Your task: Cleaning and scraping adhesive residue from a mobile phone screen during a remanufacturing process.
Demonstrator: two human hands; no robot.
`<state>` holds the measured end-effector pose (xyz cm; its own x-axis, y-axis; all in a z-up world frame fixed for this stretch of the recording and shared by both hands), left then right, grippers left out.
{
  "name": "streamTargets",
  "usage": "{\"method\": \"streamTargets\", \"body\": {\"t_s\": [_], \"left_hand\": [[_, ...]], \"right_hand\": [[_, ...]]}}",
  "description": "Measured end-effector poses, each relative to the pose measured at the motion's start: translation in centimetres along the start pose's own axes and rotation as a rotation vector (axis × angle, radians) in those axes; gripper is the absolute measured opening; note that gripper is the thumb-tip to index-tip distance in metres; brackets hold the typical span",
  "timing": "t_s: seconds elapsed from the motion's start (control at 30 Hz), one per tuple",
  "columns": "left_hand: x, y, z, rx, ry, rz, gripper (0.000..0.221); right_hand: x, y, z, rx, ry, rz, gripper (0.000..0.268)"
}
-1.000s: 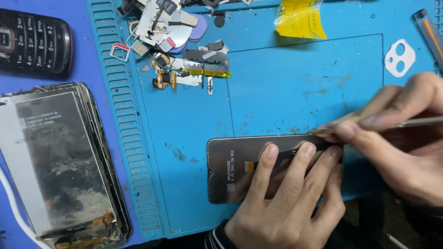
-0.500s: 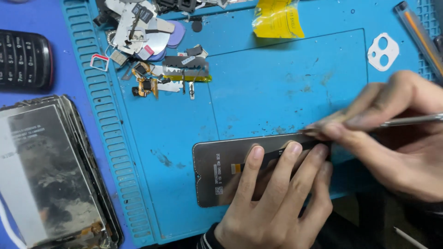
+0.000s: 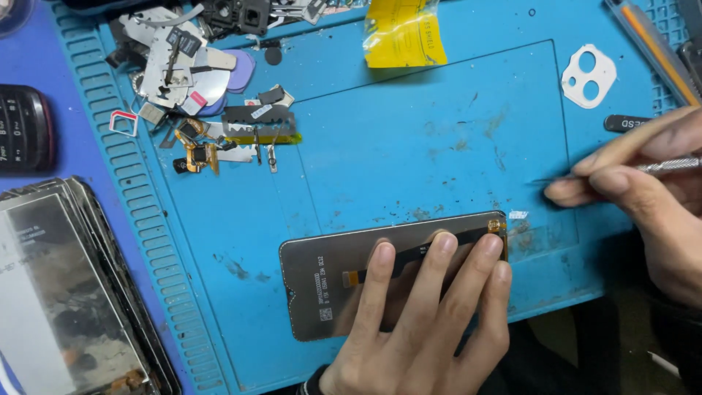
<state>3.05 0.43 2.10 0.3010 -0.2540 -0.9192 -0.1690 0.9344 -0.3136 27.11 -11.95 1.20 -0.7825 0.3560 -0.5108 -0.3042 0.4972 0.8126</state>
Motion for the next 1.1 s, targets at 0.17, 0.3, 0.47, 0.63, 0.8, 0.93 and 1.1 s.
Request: {"method": "streamTargets", "body": {"t_s": [0.17, 0.3, 0.47, 0.63, 0.8, 0.93, 1.1], "left_hand": [[0.2, -0.4, 0.2, 0.000, 0.020, -0.008, 0.029], [0.2, -0.3, 0.2, 0.037, 0.014, 0.093, 0.032], [0.4, -0.1, -0.3, 0.089, -0.035, 0.143, 0.029], [-1.0, -0.5, -1.7, 0.068, -0.120, -0.062, 0.041], [-2.2, 1.6, -1.6, -0.114, -0.029, -0.014, 0.046], [-1.9, 2.8, -1.5, 0.009, -0.097, 0.096, 0.033], [-1.8, 3.1, -1.7, -0.033, -0.123, 0.062, 0.018]], "right_hand": [[0.4, 1.7, -0.4, -0.090, -0.001, -0.033, 0.023], [0.3, 1.3, -0.7, -0.155, 0.024, -0.043, 0.027], [-0.3, -1.1, -0.9, -0.138, -0.003, -0.036, 0.038], [0.6, 0.4, -0.9, -0.073, 0.006, 0.009, 0.041], [2.5, 4.3, -0.7, -0.202, 0.050, -0.112, 0.030], [4.6, 7.7, 1.0, -0.275, 0.154, -0.077, 0.031], [6.5, 8.6, 2.2, -0.293, 0.157, -0.031, 0.032]]}}
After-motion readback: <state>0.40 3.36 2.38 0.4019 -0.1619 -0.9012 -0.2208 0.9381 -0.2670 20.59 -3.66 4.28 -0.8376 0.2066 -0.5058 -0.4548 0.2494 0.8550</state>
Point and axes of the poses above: each hand's wrist, its own z-axis towards the middle knuckle, its own x-axis out of the palm, y = z × x, the point moved 2 cm from there along z, towards the middle knuckle, and after that the axes turned 8 degrees about y, right-handed, at the moved point
